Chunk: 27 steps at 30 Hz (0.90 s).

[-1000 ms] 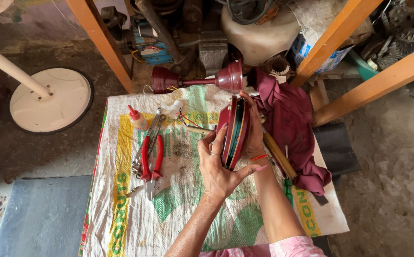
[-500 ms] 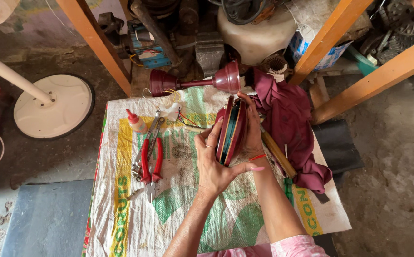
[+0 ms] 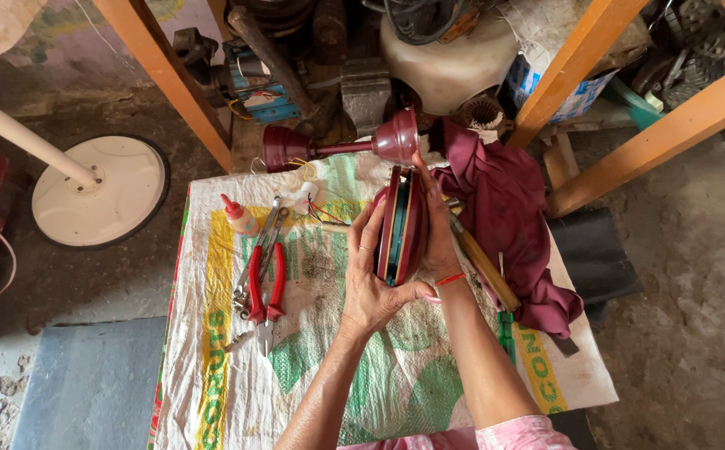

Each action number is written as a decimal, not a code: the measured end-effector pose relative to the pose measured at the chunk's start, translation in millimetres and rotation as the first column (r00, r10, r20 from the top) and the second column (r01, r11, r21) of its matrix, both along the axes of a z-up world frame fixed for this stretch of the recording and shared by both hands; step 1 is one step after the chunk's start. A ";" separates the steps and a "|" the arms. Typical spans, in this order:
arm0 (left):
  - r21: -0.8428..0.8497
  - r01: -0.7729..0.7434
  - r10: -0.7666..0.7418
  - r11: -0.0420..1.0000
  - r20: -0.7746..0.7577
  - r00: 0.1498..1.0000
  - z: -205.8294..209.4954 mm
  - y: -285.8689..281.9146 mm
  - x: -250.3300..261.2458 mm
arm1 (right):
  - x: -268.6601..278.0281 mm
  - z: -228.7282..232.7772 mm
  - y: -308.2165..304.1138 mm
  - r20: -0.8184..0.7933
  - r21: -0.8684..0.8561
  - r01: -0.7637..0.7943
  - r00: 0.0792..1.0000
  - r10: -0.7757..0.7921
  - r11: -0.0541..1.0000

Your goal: The person disassembles a maroon ceiling fan light fixture, removes the cover, and uses pliers and a screwdriver to adjust internal wiring and components. The person then reassembles the fixture and secures the cover.

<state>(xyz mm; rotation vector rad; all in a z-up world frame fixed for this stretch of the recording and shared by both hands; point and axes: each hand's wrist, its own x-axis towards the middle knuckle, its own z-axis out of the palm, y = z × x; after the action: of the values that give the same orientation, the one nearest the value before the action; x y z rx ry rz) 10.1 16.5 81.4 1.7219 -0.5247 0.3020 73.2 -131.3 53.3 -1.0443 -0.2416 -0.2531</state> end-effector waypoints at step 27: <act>-0.067 0.097 -0.098 0.993 -0.009 0.995 4.3 6.3 13.2 | 3.2 6.3 -10.6 0.199 -0.494 0.314 0.949 -0.247 0.811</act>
<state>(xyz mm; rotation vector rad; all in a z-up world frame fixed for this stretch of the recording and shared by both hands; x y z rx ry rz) 23.3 22.8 85.7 1.6271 -0.5817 0.2362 76.4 -142.0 59.6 -1.6142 -0.2762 -0.5455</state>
